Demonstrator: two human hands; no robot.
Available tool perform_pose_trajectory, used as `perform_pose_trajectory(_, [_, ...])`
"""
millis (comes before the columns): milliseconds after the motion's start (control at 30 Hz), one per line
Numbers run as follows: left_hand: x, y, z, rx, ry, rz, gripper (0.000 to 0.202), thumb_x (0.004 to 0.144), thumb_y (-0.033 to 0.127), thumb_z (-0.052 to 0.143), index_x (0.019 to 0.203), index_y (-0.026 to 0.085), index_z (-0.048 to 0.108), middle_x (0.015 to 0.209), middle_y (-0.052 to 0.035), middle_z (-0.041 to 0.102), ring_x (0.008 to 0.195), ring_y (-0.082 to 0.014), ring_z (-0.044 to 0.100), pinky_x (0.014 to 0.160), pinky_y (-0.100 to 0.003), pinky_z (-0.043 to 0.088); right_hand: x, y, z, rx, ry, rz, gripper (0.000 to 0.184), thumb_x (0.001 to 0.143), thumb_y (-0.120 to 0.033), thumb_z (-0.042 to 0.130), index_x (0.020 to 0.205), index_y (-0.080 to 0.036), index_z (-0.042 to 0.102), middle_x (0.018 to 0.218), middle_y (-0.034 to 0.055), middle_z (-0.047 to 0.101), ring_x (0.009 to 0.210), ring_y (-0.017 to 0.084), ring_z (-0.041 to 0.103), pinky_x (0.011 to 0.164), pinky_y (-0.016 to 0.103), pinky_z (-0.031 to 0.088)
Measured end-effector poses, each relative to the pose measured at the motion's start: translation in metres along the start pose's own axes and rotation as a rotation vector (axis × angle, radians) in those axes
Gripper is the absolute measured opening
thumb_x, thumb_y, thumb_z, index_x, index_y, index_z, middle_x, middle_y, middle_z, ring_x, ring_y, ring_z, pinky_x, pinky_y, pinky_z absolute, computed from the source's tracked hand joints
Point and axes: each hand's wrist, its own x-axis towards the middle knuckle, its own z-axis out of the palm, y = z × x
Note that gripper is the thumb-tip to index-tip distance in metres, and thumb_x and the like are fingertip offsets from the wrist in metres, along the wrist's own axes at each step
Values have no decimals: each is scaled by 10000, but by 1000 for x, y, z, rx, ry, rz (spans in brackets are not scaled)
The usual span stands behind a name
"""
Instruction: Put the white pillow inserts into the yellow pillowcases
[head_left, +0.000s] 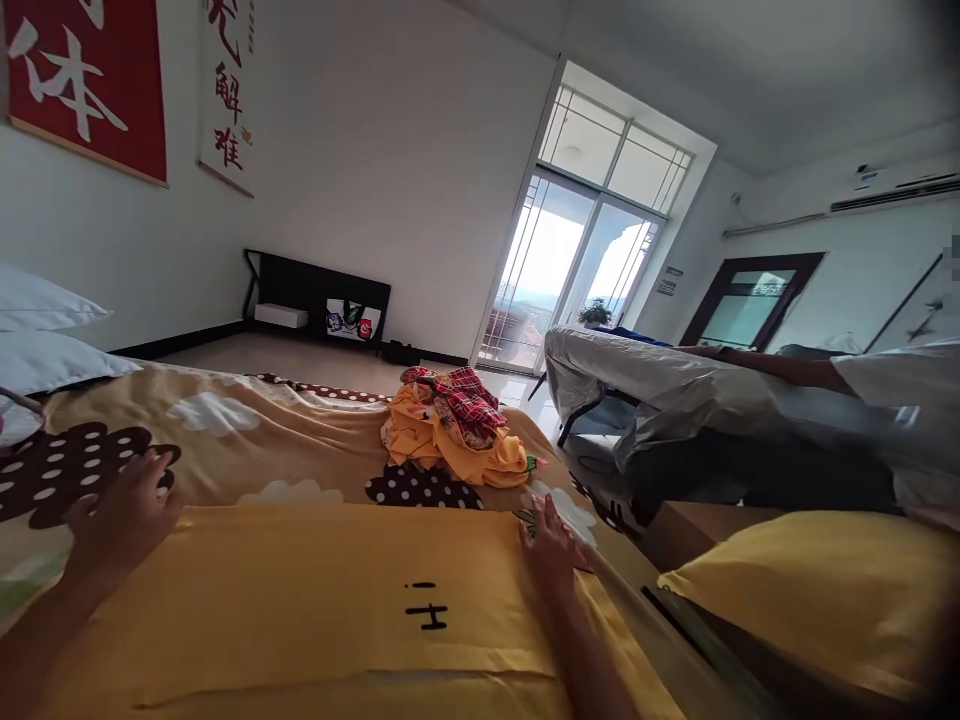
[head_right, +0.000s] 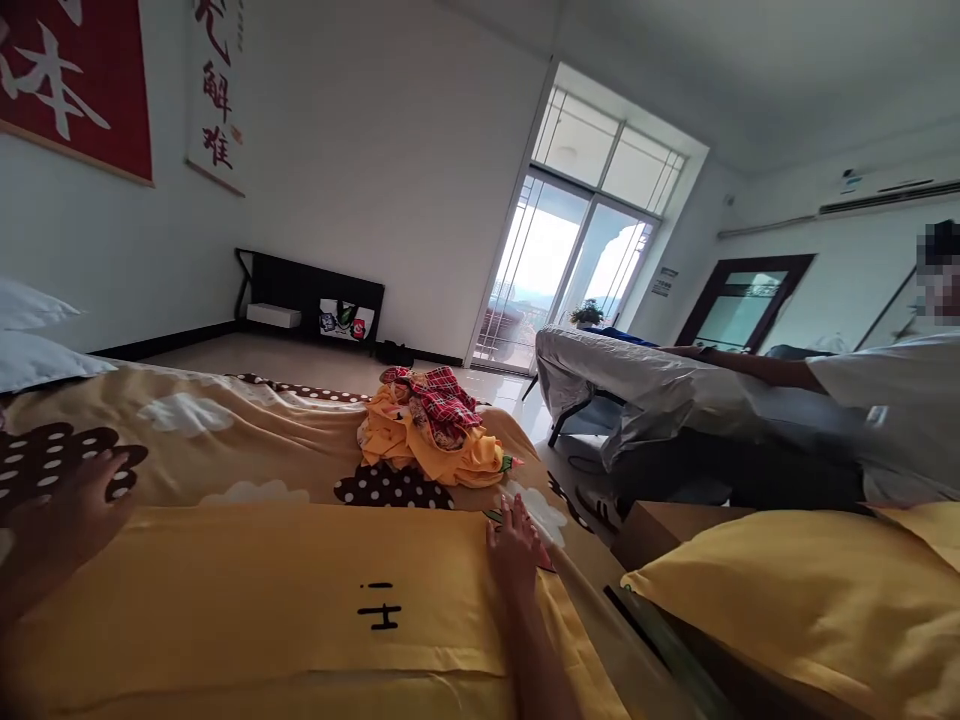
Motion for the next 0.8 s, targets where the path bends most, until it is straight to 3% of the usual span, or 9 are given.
perform_pose_trajectory(100, [-32,78,-35,-128,8,157,558,847,258,368,1354,31,415,1365,-204,526,1186,-382,547,1012,-515,406,-21,-50,-6,69,-92,-169,527,918,-300,380,1406,-110,431,1541,173,259,1377,278,337,1078,426,310])
perform_pose_trajectory(167, [-72,136,-42,-223,-43,468,588,872,280,355,1437,114,364,1487,-126,411,1320,-330,431,1078,-479,342,-45,-92,-7,179,-250,-454,587,882,-343,466,1445,-203,377,1531,106,315,1380,222,340,1079,378,330])
perform_pose_trajectory(233, [-108,178,-34,-295,-272,751,557,892,249,340,1447,253,382,1536,-18,331,1407,-248,312,1143,-455,260,-71,-128,-8,301,-363,-705,608,897,-398,457,1474,-276,308,1528,65,328,1402,219,298,1109,431,294])
perform_pose_trajectory(300, [-127,191,-17,-308,-517,801,519,922,337,336,1434,286,406,1524,-13,341,1408,-233,313,1148,-467,259,-86,-147,-9,362,-380,-774,571,928,-454,417,1469,-308,311,1534,44,316,1420,222,255,1131,479,245])
perform_pose_trajectory(367, [-122,170,1,-236,-618,667,556,917,431,346,1445,259,387,1518,-43,346,1407,-249,316,1146,-496,253,-85,-144,-10,360,-359,-709,520,950,-479,370,1445,-316,362,1526,31,334,1414,213,271,1135,489,236])
perform_pose_trajectory(433, [-101,127,15,-144,-543,527,569,924,479,299,1442,260,391,1521,-30,340,1419,-246,288,1154,-496,225,-71,-121,-11,309,-340,-592,501,963,-469,322,1428,-298,399,1508,35,366,1400,212,304,1125,496,255])
perform_pose_trajectory(567, [-61,32,19,77,-408,326,541,910,377,304,1391,201,479,1495,-68,397,1384,-261,357,1094,-470,326,-41,-36,-13,109,-372,-351,529,962,-423,266,1436,-236,407,1513,73,331,1412,244,275,1114,533,256])
perform_pose_trajectory(700, [-66,-27,9,238,-341,377,496,807,176,398,1234,230,645,1422,-87,500,1345,-317,408,1093,-509,310,-46,48,-25,-117,-340,-167,598,935,-413,276,1470,-154,334,1535,74,243,1427,270,220,1147,551,159])
perform_pose_trajectory(800, [-82,-54,7,150,-243,394,474,757,198,432,1142,253,704,1358,-90,567,1286,-344,478,1065,-568,340,-69,88,-40,-149,-295,-159,619,921,-427,273,1461,-134,353,1537,64,229,1426,254,227,1156,500,198])
